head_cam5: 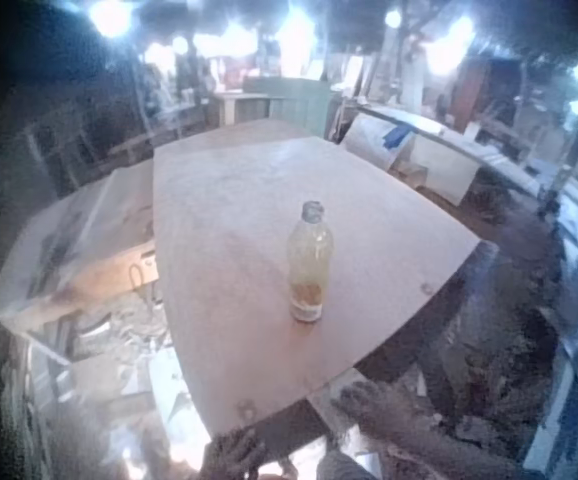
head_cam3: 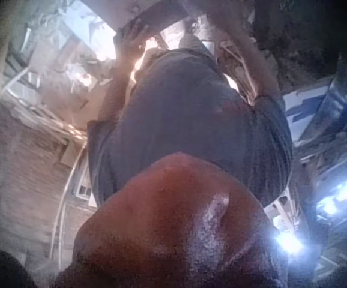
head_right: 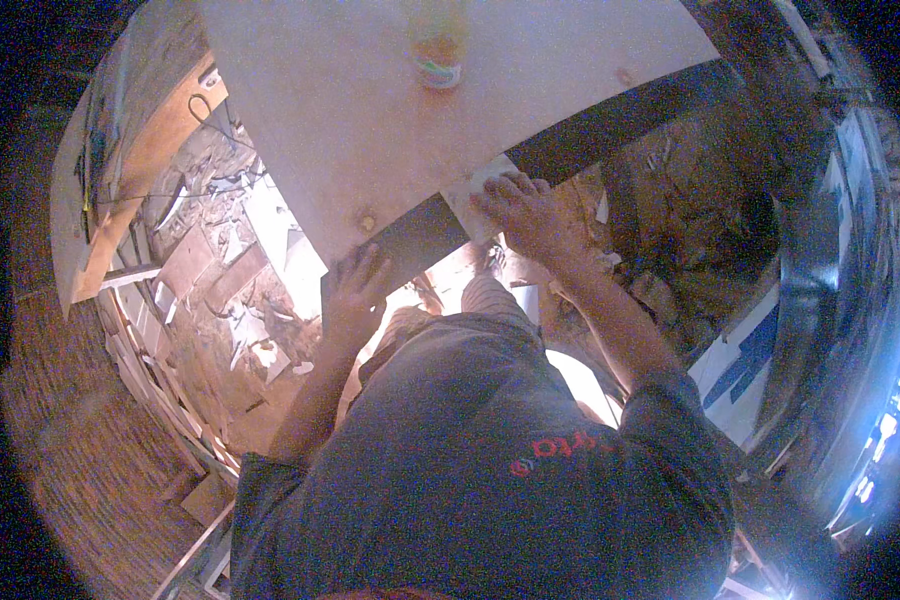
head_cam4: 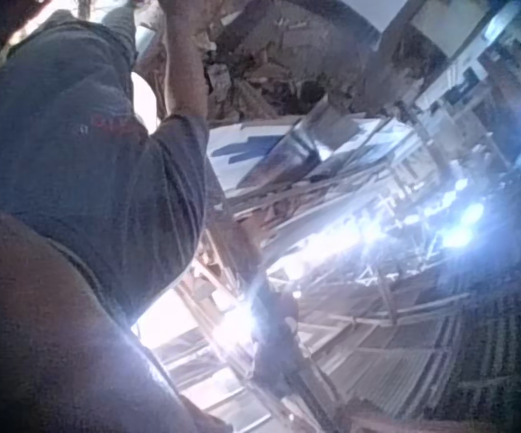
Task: The person pours a yellow liquid from a plastic bottle onto a large wooden board and spreads it evenly using a small rectangular block. The person repeatedly pours more liquid and continues to spread it across the surface of the board.
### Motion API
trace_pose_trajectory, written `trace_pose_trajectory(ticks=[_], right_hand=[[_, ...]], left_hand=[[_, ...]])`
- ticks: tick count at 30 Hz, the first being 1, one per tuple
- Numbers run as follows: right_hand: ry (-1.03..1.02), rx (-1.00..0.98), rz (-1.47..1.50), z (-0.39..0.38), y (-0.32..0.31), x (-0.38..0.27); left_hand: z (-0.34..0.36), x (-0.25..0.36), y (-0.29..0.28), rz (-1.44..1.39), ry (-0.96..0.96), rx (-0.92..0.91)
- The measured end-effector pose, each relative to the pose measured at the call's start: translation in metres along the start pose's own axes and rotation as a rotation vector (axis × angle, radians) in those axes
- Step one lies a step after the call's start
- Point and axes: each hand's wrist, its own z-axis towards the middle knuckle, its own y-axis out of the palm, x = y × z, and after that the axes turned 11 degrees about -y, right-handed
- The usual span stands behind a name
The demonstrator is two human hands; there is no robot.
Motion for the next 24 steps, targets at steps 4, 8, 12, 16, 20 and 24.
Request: trace_pose_trajectory(ticks=[4, 8, 12, 16, 20, 24], right_hand=[[0.037, -0.006, 0.023, 0.000, 0.003, -0.003], [0.065, -0.104, 0.044, -0.010, -0.008, -0.015], [0.131, -0.336, 0.078, -0.024, -0.051, -0.042], [0.099, -0.377, 0.069, -0.049, -0.053, -0.048], [0.087, -0.052, 0.144, -0.026, -0.039, -0.056], [0.021, 0.061, 0.149, 0.007, -0.011, -0.063]], left_hand=[[0.002, -0.001, -0.001, -0.012, 0.006, -0.023], [0.002, -0.003, 0.000, 0.003, 0.021, -0.027], [-0.002, -0.007, 0.006, -0.020, 0.012, -0.017], [-0.001, -0.007, 0.009, -0.036, 0.019, -0.012], [0.001, -0.003, 0.003, -0.060, -0.002, -0.031], [-0.007, -0.003, 0.001, -0.035, 0.008, -0.030]])
